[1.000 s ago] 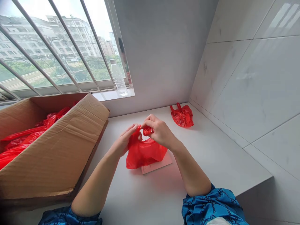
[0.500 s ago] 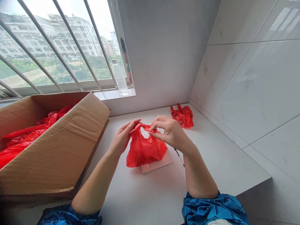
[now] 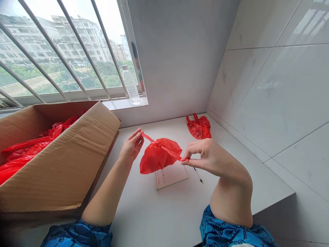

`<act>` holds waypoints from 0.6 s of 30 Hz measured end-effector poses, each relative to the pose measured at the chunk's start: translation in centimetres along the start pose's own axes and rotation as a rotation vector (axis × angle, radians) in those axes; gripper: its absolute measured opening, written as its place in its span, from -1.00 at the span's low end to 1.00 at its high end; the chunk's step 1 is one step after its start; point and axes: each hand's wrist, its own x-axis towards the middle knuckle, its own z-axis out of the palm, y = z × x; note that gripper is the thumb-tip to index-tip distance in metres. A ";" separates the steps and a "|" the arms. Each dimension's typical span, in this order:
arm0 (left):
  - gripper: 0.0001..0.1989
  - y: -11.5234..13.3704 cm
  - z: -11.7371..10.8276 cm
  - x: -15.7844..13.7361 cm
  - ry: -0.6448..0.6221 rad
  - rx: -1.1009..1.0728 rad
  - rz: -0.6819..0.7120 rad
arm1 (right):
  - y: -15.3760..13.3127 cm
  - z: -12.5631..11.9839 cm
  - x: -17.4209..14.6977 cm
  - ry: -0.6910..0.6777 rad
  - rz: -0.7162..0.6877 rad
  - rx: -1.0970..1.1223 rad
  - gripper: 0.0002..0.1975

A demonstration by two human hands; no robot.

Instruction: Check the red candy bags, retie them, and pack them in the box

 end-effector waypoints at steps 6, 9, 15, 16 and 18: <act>-0.72 -0.6 -1.2 1.3 0.063 0.047 0.065 | 0.3 0.0 0.0 -0.025 0.066 -0.008 -0.77; -0.65 -0.8 -1.3 0.6 0.021 0.114 0.117 | 1.4 -0.1 0.9 -0.131 0.103 0.078 -0.79; -0.33 -1.2 -2.3 -1.8 -0.096 0.481 0.084 | 7.2 0.9 3.6 -0.156 0.268 0.231 -0.43; -0.34 -1.5 -2.5 -2.2 -0.087 0.568 0.075 | 8.2 1.9 4.1 -0.016 0.301 0.144 -0.41; -0.43 -2.5 -2.8 -2.8 -0.114 0.748 0.062 | 9.5 4.7 5.2 0.131 0.278 -0.045 -0.25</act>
